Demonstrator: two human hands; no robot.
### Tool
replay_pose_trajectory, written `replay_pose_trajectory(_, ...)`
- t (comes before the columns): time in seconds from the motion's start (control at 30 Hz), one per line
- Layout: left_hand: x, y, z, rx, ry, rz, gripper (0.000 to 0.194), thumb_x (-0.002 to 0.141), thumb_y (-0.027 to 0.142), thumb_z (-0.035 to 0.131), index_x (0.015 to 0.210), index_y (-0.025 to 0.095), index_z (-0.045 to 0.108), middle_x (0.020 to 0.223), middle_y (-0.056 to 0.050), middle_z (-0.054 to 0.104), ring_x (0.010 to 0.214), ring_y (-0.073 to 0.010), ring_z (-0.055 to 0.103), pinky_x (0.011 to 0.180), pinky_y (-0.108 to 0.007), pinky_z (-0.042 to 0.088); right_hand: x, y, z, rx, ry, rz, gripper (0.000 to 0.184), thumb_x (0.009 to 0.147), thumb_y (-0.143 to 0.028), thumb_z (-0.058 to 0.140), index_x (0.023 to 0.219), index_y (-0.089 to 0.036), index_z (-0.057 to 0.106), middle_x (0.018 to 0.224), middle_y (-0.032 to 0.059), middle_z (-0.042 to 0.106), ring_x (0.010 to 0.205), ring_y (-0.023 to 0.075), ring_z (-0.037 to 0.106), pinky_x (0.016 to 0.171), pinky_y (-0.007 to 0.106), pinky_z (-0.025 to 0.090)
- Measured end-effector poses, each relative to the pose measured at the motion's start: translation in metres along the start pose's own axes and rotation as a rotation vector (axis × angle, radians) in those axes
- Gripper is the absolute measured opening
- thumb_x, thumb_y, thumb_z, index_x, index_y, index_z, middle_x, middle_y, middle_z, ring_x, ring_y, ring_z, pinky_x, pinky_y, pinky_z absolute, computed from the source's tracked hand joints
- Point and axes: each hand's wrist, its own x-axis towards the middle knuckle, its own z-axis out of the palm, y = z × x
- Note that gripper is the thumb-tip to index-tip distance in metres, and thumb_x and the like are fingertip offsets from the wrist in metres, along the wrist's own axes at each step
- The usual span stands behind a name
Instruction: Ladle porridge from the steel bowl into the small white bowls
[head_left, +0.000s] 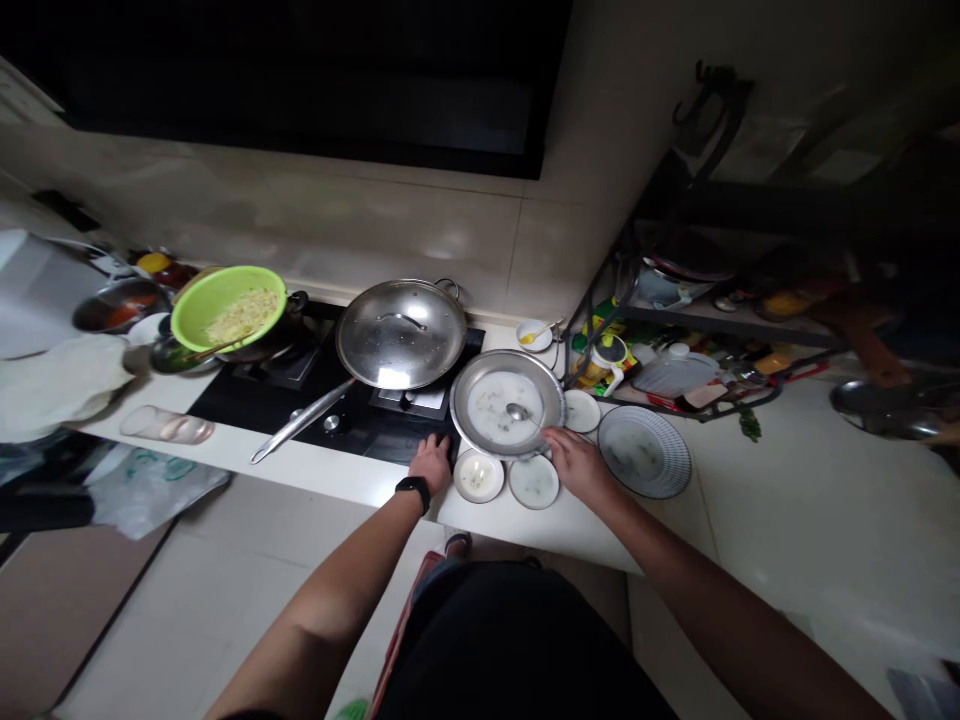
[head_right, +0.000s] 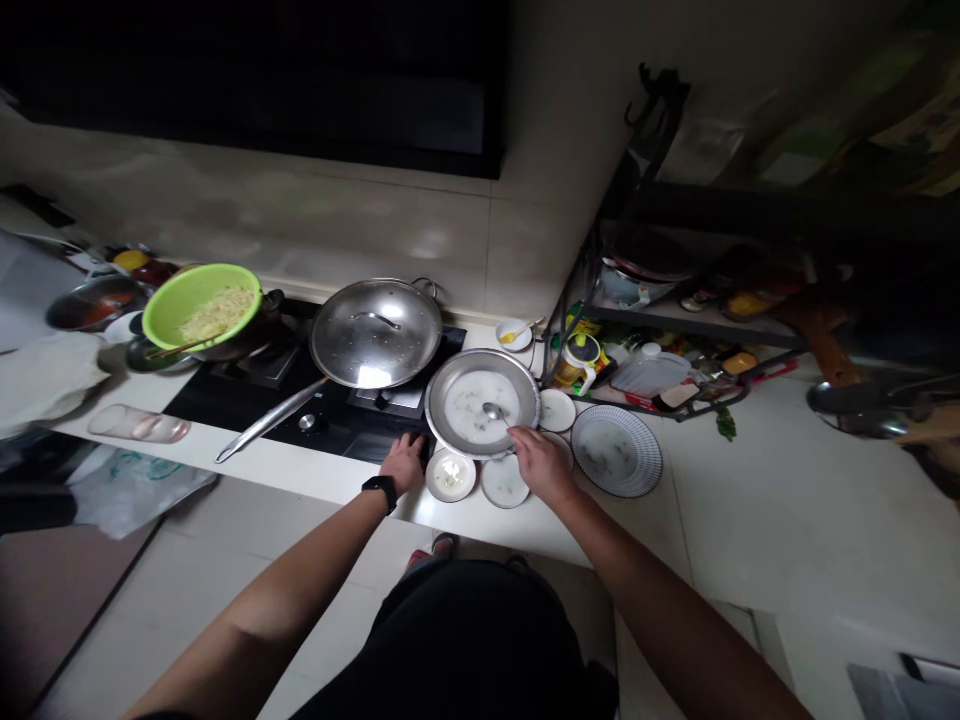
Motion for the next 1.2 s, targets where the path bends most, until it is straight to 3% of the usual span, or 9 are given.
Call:
replay_pose_trajectory(0.1,0.0,0.0,0.0,0.004,0.0,-0.006,0.068,0.094,0.024,0.051,0.162,0.022,0.047,0.159,-0.017,0.046,0.137,-0.0344,0.046,0.121,-0.048,0.036,0.007,0.012,0.016,0.163,0.074,0.249,0.028,0.098,-0.04,0.055,0.106,-0.024,0.078,0.104,0.0119,0.084,0.098,0.0293,0.081,0.094,0.046,0.064)
replay_pose_trajectory(0.2,0.0,0.0,0.0,0.001,-0.001,-0.003,0.067,0.094,0.024,0.05,0.161,0.023,0.048,0.159,-0.016,0.047,0.136,-0.0341,0.047,0.121,-0.048,0.036,0.008,0.015,0.03,0.492,0.189,0.554,0.031,0.092,-0.052,0.064,0.1,-0.024,0.074,0.085,0.0081,0.083,0.083,0.0293,0.082,0.085,0.047,0.066)
replay_pose_trajectory(0.3,0.0,-0.001,0.001,-0.003,0.002,0.006,0.065,0.095,0.025,0.049,0.16,0.021,0.049,0.158,-0.017,0.047,0.134,-0.034,0.048,0.12,-0.047,0.037,0.008,0.016,0.038,0.726,0.288,0.723,0.037,0.086,-0.06,0.072,0.092,-0.024,0.069,0.075,0.0072,0.08,0.077,0.0313,0.083,0.078,0.048,0.069)
replay_pose_trajectory(0.53,0.001,-0.002,0.002,-0.011,0.012,0.004,0.065,0.095,0.023,0.048,0.16,0.019,0.05,0.159,-0.019,0.046,0.136,-0.0347,0.047,0.119,-0.046,0.038,0.002,0.011,0.026,0.909,0.32,0.78,0.04,0.08,-0.057,0.085,0.09,-0.022,0.068,0.075,0.0091,0.08,0.08,0.0322,0.084,0.08,0.048,0.07)
replay_pose_trajectory(0.9,-0.001,0.002,-0.002,0.003,0.003,-0.009,0.064,0.097,0.024,0.048,0.161,0.02,0.048,0.158,-0.018,0.046,0.135,-0.034,0.048,0.118,-0.044,0.038,-0.007,-0.025,-0.013,0.925,0.298,0.758,0.049,0.076,-0.06,0.089,0.098,-0.019,0.072,0.078,0.0097,0.082,0.083,0.0306,0.084,0.084,0.045,0.069)
replay_pose_trajectory(1.07,-0.003,0.004,-0.004,0.017,-0.005,-0.012,0.063,0.098,0.023,0.046,0.161,0.021,0.048,0.158,-0.018,0.046,0.135,-0.0336,0.047,0.116,-0.044,0.04,-0.021,-0.04,-0.014,0.945,0.255,0.8,0.055,0.072,-0.062,0.091,0.097,-0.017,0.073,0.078,0.0105,0.081,0.078,0.0302,0.083,0.08,0.043,0.068)
replay_pose_trajectory(1.2,-0.004,0.004,-0.005,0.016,0.001,-0.006,0.064,0.099,0.026,0.046,0.162,0.021,0.047,0.159,-0.017,0.046,0.134,-0.0337,0.048,0.115,-0.043,0.042,-0.033,-0.046,-0.001,0.921,0.206,0.803,0.058,0.072,-0.066,0.09,0.096,-0.016,0.074,0.081,0.0111,0.081,0.078,0.031,0.083,0.078,0.045,0.068)
